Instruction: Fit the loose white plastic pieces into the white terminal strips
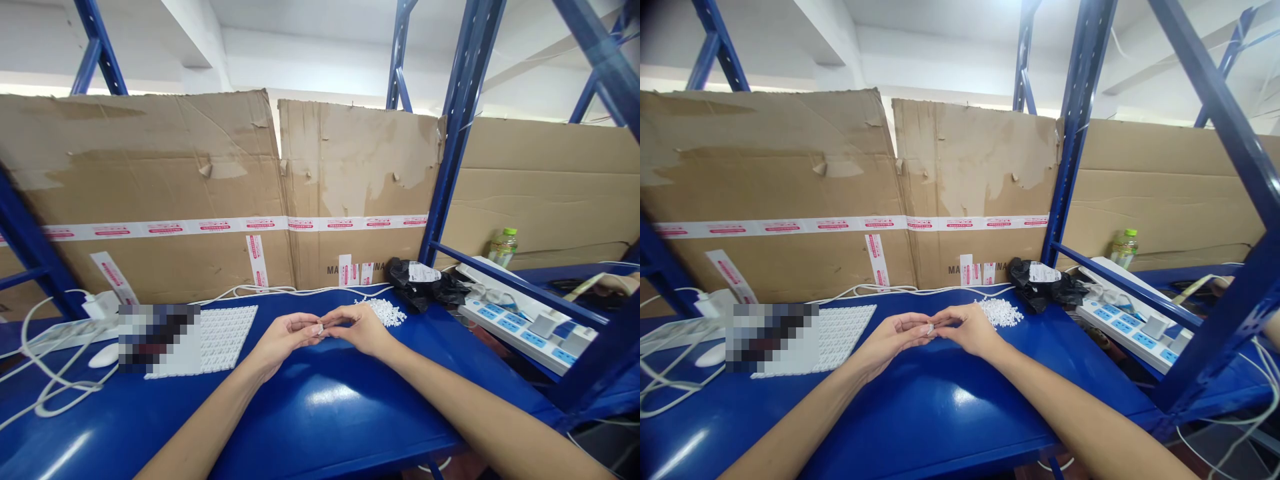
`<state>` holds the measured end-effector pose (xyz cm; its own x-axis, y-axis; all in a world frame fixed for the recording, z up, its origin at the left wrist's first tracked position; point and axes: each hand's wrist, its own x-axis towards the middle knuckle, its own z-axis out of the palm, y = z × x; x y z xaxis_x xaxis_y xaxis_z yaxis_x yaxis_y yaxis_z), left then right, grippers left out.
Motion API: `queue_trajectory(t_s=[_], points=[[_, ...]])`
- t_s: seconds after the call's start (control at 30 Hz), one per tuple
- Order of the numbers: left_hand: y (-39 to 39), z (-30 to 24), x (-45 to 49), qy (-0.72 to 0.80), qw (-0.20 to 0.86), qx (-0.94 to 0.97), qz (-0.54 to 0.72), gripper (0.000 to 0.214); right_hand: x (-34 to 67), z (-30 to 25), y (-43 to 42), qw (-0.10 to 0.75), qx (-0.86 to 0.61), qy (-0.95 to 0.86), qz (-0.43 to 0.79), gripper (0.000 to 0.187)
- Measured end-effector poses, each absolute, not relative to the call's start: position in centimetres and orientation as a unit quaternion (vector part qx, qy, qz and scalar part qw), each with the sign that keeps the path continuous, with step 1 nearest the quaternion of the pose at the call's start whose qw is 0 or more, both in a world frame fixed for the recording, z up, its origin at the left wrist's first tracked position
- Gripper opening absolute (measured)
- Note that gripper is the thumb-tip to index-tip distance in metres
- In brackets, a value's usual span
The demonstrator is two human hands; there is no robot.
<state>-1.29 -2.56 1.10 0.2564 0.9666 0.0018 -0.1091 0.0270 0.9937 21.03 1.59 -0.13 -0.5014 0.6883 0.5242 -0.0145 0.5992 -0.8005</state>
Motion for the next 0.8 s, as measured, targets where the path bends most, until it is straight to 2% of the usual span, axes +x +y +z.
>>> queue_trajectory(t_s=[0.23, 0.5, 0.8], points=[[-2.59, 1.31, -1.63, 0.404, 0.599, 0.537, 0.435, 0.050, 21.22, -0.15, 1.67, 0.441, -0.213, -0.750, 0.445, 0.028], [-2.51, 1.14, -1.71, 0.406, 0.606, 0.527, 0.437, 0.051, 21.39, -0.11, 1.63, 0.449, -0.176, -0.823, 0.300, 0.024], [-2.56, 2.01, -1.64, 0.381, 0.617, 0.517, 0.455, 0.044, 21.31, 0.43, 1.52, 0.471, -0.176, -0.802, 0.323, 0.029]])
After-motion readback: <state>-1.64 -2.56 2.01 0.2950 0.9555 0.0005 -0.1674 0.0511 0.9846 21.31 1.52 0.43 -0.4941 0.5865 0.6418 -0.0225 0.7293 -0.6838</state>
